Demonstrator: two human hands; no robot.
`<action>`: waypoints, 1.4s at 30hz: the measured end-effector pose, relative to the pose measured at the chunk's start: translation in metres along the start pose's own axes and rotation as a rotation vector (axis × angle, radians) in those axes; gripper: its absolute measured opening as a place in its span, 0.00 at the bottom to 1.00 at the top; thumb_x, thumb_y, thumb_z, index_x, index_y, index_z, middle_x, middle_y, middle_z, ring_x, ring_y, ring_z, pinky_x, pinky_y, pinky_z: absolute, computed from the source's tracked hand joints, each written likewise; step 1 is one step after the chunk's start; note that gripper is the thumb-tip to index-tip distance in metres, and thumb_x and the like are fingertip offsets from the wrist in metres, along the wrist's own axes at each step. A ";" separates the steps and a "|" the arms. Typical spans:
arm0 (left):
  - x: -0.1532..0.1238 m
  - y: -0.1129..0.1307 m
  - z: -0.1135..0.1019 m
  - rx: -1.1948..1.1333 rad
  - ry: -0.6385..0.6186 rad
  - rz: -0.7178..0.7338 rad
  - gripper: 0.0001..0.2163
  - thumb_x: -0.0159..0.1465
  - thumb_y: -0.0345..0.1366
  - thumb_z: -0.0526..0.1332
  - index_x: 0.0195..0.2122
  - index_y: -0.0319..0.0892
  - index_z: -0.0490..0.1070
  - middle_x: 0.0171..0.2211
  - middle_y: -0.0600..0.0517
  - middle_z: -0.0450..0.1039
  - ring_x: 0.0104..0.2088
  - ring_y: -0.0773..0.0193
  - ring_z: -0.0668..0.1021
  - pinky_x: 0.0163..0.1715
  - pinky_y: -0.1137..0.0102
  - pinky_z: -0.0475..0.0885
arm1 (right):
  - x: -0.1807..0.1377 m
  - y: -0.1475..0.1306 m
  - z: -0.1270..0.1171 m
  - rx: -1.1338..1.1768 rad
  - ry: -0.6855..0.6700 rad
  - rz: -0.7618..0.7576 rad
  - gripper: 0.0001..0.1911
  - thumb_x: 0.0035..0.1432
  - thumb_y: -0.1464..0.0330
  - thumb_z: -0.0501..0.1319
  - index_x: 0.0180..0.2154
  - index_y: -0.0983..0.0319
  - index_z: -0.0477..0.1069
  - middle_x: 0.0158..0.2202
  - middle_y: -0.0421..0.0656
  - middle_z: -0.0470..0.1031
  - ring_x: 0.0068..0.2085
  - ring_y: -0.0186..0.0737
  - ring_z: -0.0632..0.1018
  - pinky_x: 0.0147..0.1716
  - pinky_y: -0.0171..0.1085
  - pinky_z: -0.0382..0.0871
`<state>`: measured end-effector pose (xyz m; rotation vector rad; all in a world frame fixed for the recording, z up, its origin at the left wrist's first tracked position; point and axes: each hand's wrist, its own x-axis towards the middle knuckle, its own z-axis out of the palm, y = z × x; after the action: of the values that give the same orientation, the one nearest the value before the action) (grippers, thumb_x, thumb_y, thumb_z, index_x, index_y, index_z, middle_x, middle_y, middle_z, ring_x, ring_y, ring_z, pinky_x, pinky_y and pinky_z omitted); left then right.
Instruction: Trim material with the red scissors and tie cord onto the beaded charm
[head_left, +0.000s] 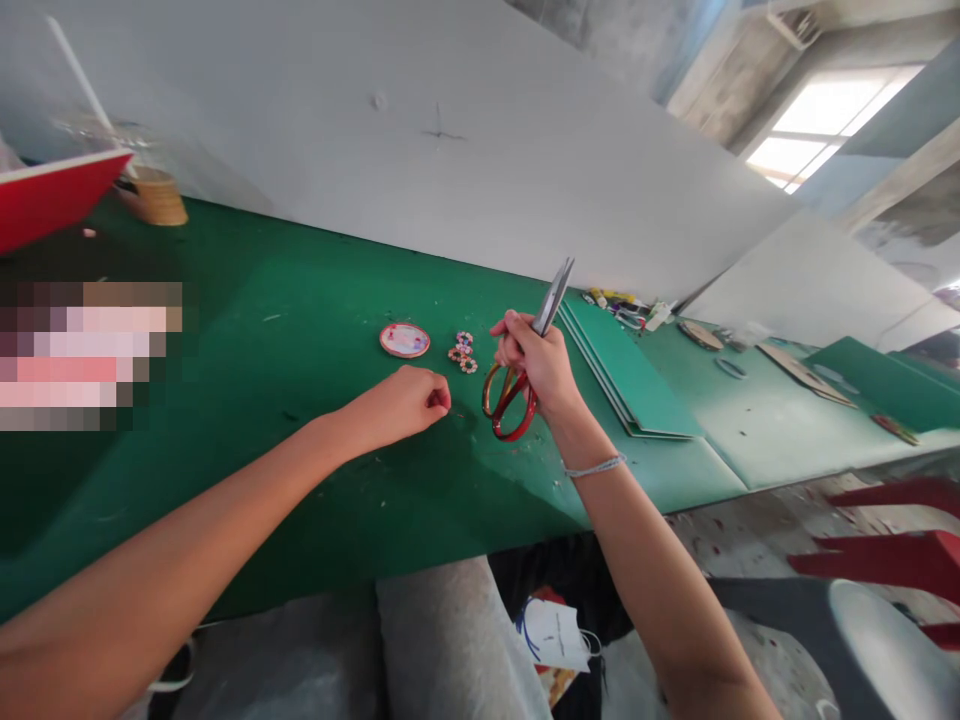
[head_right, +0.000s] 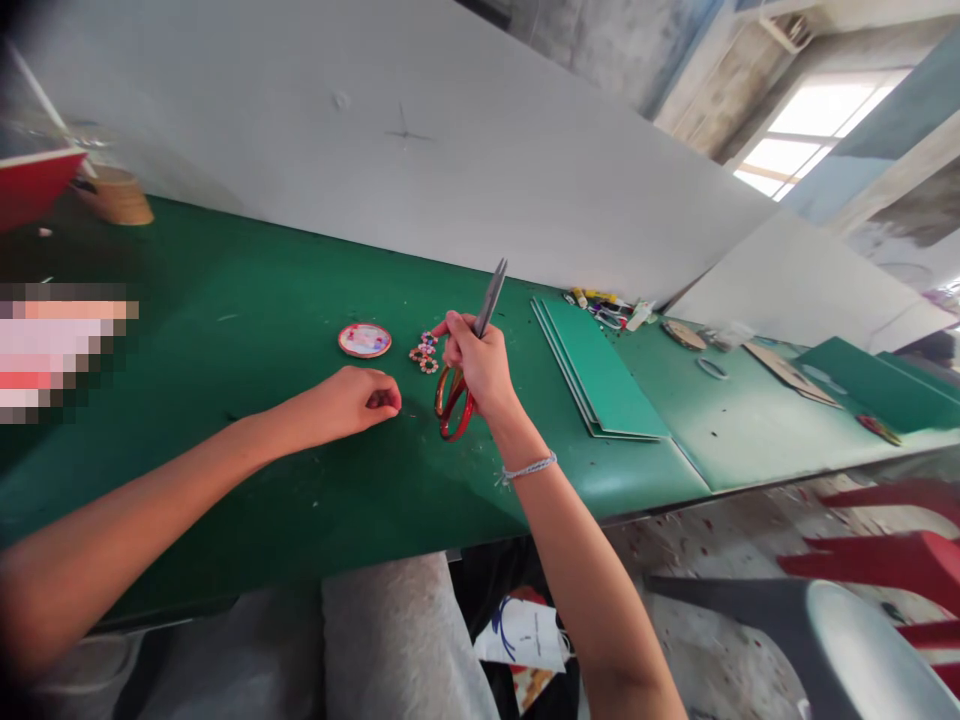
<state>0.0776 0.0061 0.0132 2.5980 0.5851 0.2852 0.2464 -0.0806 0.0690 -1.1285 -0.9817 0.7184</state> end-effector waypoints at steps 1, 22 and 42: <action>0.000 -0.002 0.000 -0.015 -0.010 -0.011 0.06 0.58 0.34 0.58 0.31 0.44 0.74 0.28 0.53 0.77 0.28 0.64 0.78 0.28 0.71 0.69 | 0.001 -0.002 0.000 0.000 -0.009 -0.007 0.19 0.57 0.55 0.64 0.23 0.62 0.70 0.12 0.30 0.53 0.16 0.26 0.55 0.20 0.34 0.55; 0.000 -0.004 0.003 -0.001 -0.033 -0.183 0.09 0.59 0.39 0.56 0.26 0.45 0.74 0.27 0.51 0.80 0.28 0.60 0.79 0.25 0.70 0.65 | -0.011 -0.003 0.026 -0.179 -0.146 0.013 0.21 0.60 0.57 0.62 0.21 0.62 0.69 0.14 0.33 0.57 0.19 0.28 0.59 0.22 0.33 0.55; -0.011 0.014 -0.020 0.309 -0.086 0.220 0.08 0.63 0.29 0.54 0.34 0.43 0.72 0.37 0.50 0.74 0.32 0.62 0.76 0.30 0.69 0.63 | -0.004 0.003 0.020 -0.070 -0.113 0.064 0.20 0.58 0.57 0.63 0.22 0.64 0.70 0.11 0.30 0.54 0.16 0.25 0.57 0.19 0.32 0.52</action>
<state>0.0673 -0.0023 0.0366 2.9622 0.3337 0.1607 0.2262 -0.0754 0.0674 -1.1943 -1.0772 0.8119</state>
